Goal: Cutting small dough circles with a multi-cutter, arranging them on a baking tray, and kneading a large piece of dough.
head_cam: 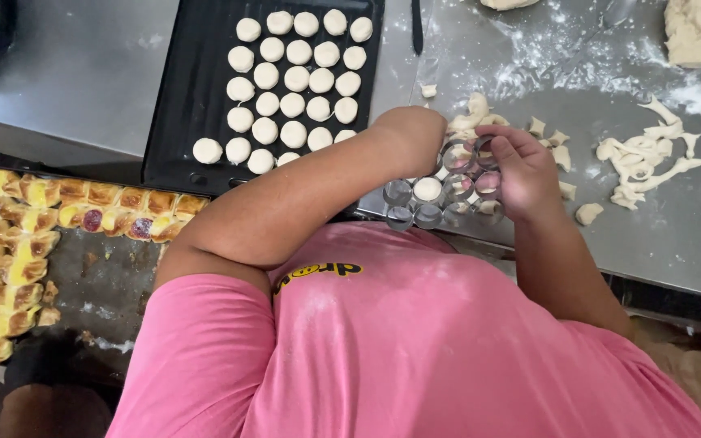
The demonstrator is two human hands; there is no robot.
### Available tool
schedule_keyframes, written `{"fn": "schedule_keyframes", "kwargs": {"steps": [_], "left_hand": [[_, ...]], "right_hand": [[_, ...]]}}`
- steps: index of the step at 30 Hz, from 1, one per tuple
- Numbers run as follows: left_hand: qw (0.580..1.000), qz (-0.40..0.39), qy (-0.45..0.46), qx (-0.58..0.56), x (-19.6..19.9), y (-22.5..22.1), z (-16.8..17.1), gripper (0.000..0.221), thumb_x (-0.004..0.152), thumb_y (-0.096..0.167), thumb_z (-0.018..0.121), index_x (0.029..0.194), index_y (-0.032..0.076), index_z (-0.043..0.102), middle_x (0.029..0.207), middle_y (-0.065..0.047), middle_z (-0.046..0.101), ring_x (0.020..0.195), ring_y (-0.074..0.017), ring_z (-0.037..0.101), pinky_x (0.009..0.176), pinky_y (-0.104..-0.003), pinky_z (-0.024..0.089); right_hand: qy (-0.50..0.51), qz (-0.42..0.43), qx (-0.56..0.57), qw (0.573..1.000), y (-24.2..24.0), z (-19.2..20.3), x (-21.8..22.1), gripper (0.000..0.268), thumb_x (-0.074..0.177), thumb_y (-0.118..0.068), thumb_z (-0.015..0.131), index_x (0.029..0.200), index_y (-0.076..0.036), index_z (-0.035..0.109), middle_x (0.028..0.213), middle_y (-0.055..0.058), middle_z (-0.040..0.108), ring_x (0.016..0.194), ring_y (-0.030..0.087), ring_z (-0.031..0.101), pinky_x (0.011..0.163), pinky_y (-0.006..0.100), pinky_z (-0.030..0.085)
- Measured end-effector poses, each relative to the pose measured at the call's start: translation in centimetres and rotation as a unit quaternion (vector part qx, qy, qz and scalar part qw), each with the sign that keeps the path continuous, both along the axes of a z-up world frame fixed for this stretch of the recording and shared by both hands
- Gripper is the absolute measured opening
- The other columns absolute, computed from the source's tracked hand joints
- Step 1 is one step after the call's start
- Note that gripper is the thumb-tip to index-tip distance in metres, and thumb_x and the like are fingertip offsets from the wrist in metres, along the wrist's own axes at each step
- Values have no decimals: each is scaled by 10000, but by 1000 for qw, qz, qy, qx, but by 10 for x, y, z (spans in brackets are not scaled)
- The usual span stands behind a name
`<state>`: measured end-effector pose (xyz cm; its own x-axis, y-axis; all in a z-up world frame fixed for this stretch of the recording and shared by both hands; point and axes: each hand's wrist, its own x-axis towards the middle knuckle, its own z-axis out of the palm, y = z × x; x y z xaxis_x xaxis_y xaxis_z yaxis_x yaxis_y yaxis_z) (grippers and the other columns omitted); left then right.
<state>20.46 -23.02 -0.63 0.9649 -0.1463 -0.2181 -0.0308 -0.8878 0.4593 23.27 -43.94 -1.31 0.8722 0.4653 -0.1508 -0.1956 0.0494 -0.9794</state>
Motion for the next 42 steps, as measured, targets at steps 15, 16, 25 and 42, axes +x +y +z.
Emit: {"fn": "schedule_keyframes", "kwargs": {"steps": [15, 16, 25, 42], "left_hand": [[784, 161, 260, -539, -2, 36, -24, 298, 885, 152, 701, 1168, 63, 678, 926, -90, 750, 774, -173, 774, 586, -245, 668], [783, 166, 258, -541, -5, 36, -26, 298, 885, 152, 701, 1168, 63, 678, 926, -90, 750, 774, -173, 774, 586, -245, 668], [741, 282, 39, -609, -88, 155, 7, 368, 891, -15, 696, 1245, 64, 639, 1225, -191, 742, 1215, -228, 727, 875, -327, 657], [849, 512, 117, -54, -237, 256, 25, 700, 796, 210, 618, 1482, 153, 487, 1230, -19, 692, 997, -242, 663, 818, -381, 523]], "right_hand": [[-5, 14, -34, 999, -2, 2, -2, 260, 1100, -196, 496, 1225, -68, 684, 1024, 131, 741, 497, 170, 678, 337, 231, 568], [-5, 20, -34, 999, -5, 0, 0, 260, 1100, -196, 496, 1225, -68, 684, 1024, 131, 741, 497, 170, 678, 337, 231, 568], [-23, -3, -66, 998, -33, -11, 15, 245, 1113, -303, 533, 1206, -131, 681, 1026, 79, 750, 487, 88, 591, 372, 158, 374], [-11, -13, -52, 999, -30, -21, 14, 267, 1177, -322, 499, 1241, -142, 685, 1064, 68, 749, 792, 193, 765, 476, 283, 606]]}}
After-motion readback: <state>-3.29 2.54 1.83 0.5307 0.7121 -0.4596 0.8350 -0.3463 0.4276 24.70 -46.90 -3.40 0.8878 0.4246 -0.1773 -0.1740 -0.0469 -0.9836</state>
